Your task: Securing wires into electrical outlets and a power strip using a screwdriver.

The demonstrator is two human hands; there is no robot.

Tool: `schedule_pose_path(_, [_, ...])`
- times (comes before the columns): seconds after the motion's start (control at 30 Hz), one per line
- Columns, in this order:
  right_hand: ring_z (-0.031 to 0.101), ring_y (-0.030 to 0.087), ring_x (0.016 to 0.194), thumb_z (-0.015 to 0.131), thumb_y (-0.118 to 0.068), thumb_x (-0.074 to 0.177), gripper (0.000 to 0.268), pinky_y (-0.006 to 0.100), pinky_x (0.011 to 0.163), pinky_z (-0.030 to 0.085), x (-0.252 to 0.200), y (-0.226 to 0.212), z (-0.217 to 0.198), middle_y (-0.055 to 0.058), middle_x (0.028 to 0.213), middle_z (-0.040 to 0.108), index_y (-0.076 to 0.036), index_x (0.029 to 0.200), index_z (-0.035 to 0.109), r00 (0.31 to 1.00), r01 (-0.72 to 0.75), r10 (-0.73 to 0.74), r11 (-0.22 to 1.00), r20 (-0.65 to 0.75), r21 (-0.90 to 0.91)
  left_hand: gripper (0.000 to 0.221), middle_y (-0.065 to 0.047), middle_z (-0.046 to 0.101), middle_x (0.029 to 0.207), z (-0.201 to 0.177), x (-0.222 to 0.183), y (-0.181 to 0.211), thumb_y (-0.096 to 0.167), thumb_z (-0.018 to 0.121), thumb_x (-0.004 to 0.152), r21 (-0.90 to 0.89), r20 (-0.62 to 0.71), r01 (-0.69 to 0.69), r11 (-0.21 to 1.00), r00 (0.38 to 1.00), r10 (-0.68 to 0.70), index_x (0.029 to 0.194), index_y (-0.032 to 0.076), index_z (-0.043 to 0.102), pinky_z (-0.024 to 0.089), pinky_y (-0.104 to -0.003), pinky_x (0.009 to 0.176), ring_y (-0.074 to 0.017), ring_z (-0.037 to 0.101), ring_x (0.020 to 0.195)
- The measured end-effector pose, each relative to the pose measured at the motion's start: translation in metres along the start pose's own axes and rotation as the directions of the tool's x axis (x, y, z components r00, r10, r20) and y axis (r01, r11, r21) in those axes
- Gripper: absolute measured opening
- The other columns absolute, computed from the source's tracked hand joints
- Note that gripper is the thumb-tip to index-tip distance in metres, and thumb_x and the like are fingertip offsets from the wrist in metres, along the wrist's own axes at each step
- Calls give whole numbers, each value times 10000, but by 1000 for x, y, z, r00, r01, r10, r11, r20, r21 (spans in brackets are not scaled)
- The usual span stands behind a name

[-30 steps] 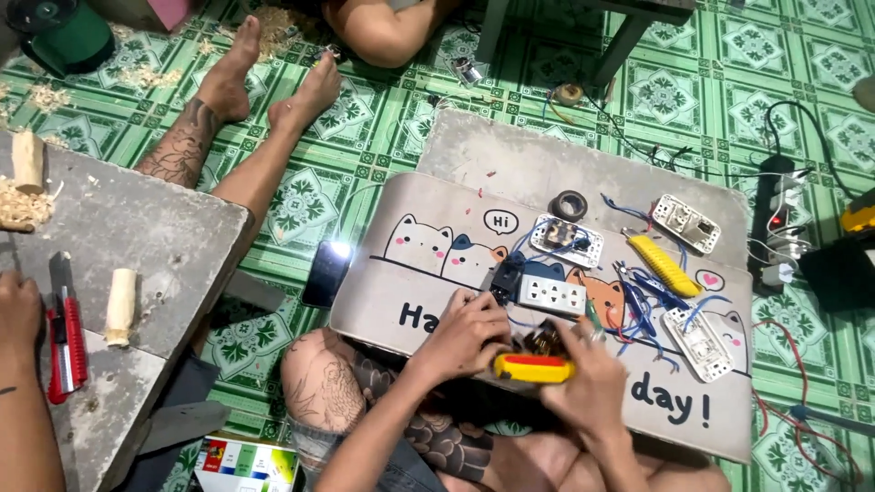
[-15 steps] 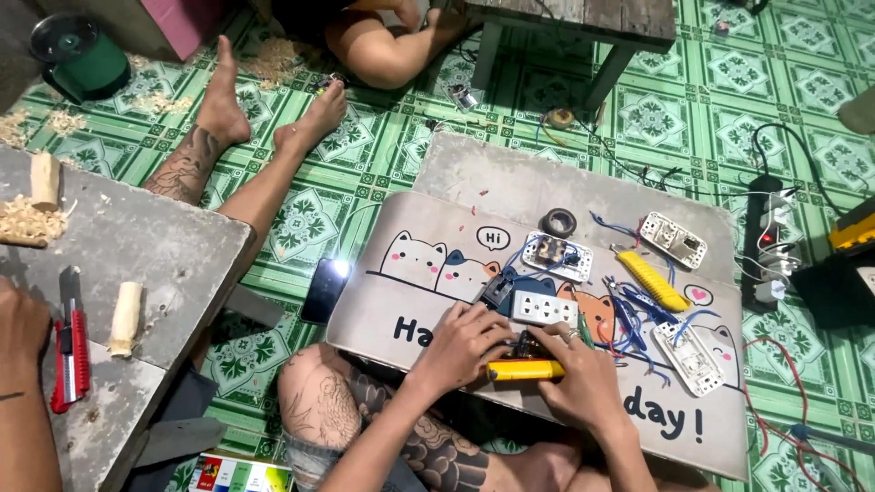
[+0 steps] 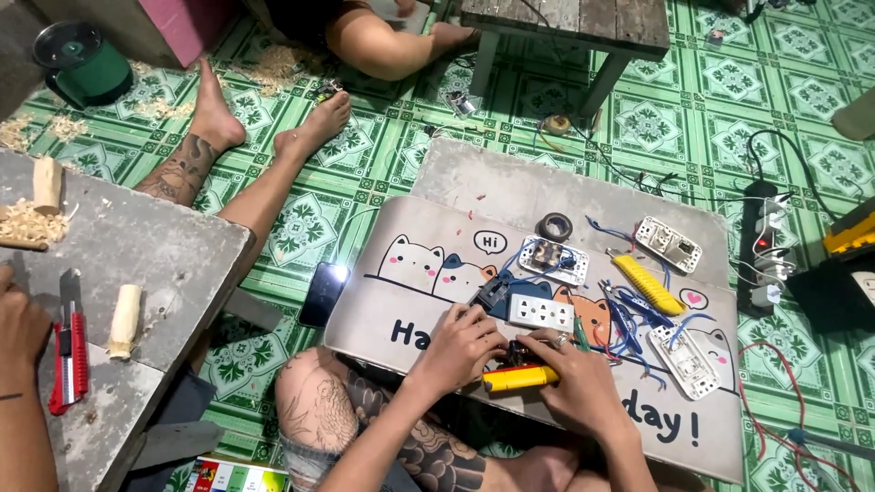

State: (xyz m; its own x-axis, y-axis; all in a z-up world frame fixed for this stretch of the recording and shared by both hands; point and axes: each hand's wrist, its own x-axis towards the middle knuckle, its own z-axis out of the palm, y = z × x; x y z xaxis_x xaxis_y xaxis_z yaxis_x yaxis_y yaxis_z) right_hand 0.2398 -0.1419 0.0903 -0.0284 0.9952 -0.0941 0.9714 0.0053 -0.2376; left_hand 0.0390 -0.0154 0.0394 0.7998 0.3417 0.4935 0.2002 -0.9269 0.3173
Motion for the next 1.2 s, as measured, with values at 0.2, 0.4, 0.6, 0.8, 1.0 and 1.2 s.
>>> schedule_pose_path(0.2, [728, 360, 894, 758, -196, 646, 844, 498, 667, 571, 1, -13, -9, 35, 1281, 690, -397, 1442, 561, 994, -104, 104, 995, -44, 2, 257, -35, 648, 949, -4, 0, 2, 27, 730, 739, 0, 32, 32, 999, 999, -32, 962, 153, 701, 431, -478, 900, -276, 567, 994])
schedule_pose_path(0.4, [734, 355, 952, 879, -235, 652, 628, 500, 762, 579, -7, -12, -17, 70, 1255, 712, -272, 1263, 735, 967, 8, 47, 977, -252, 213, 414, -29, 639, 955, 1, -1, 2, 114, 839, 595, -52, 52, 98, 994, 994, -96, 982, 136, 695, 408, -469, 1003, -240, 550, 1013])
schedule_pose_path(0.6, [684, 330, 953, 864, -163, 791, 377, 437, 802, 573, -25, 13, 2, 136, 1122, 670, -71, 1141, 758, 856, 148, 187, 805, -482, 575, 195, -17, 676, 901, -2, 3, 0, 143, 789, 827, -199, -8, 144, 969, 989, -148, 1012, 123, 733, 402, -426, 995, -207, 582, 946])
schedule_pose_path(0.8, [507, 241, 756, 645, -103, 933, 278, 331, 635, 462, -47, 31, 20, 200, 955, 496, 98, 1112, 576, 641, 454, 317, 577, -699, 679, 190, -34, 674, 892, -9, 5, 2, 217, 754, 925, -239, -6, 161, 958, 986, -167, 1078, 106, 735, 387, -423, 992, -203, 578, 938])
schedule_pose_path(1.0, [553, 97, 437, 600, -385, 1015, 310, 231, 419, 490, -19, -1, -27, 81, 842, 542, -136, 1142, 466, 590, 725, 333, 183, -736, 664, 253, -33, 665, 904, -14, 7, 2, 262, 733, 947, -225, 18, 149, 963, 989, -149, 1148, 109, 724, 377, -425, 996, -198, 561, 938])
schedule_pose_path(1.2, [576, 141, 450, 503, -373, 1061, 275, 289, 420, 524, 35, -13, 12, 83, 826, 579, -133, 1180, 441, 599, 749, 303, 116, -741, 653, 268, -51, 669, 906, -8, 5, 1, 211, 712, 964, -191, 47, 157, 969, 988, -150, 1216, 121, 723, 384, -437, 988, -212, 558, 925])
